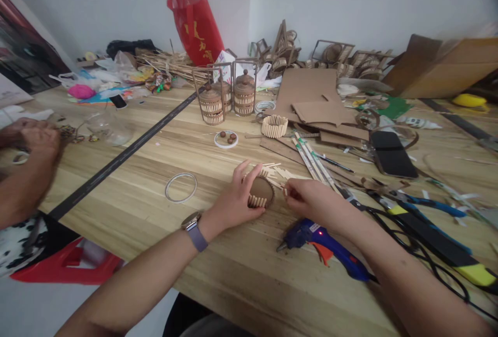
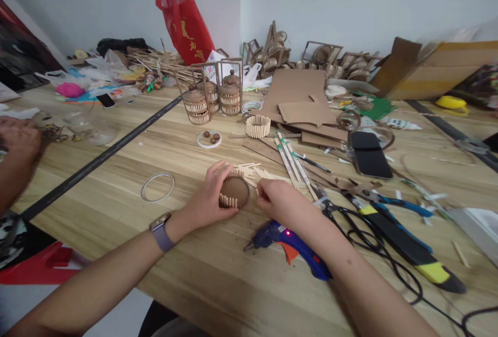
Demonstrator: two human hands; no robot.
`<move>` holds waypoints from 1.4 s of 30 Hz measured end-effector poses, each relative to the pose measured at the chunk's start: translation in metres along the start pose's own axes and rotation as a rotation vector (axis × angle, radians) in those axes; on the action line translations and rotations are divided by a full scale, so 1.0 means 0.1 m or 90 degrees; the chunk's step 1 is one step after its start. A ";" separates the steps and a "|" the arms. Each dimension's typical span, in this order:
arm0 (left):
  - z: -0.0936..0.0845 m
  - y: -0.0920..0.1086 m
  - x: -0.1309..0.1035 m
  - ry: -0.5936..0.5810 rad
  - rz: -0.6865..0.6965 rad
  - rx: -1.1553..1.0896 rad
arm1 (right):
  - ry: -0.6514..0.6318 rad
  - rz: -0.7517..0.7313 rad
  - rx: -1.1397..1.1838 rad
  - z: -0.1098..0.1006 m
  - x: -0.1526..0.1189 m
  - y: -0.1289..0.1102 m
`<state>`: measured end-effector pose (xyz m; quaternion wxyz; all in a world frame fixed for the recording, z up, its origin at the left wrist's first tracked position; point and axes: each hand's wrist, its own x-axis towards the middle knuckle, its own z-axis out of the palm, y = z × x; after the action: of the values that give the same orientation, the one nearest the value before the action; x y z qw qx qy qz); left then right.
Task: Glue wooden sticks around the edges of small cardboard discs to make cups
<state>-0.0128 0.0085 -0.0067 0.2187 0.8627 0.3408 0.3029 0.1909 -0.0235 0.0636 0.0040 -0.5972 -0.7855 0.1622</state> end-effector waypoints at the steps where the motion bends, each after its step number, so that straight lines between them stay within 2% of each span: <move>1: 0.00 0.00 0.00 0.000 -0.002 0.000 | 0.007 -0.010 0.040 0.00 -0.01 -0.01; 4: 0.00 0.00 0.00 0.003 -0.005 -0.002 | 0.028 -0.036 0.139 0.04 -0.02 -0.05; 9: 0.01 -0.01 0.00 0.008 0.006 -0.003 | 0.037 -0.088 0.156 0.13 0.00 -0.11; 18: 0.01 -0.02 0.01 0.012 0.023 0.002 | 0.047 -0.096 0.057 0.17 0.01 -0.17; 33: 0.02 0.00 0.00 0.011 0.016 0.004 | 0.081 -0.174 -0.105 0.20 0.05 -0.14; 42: 0.02 0.00 0.01 0.014 0.029 0.002 | 0.152 -0.239 -0.152 0.32 0.09 -0.08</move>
<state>-0.0114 0.0088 -0.0081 0.2065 0.8674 0.3240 0.3163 0.1742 -0.0253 0.0334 0.0559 -0.4518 -0.8904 -0.0070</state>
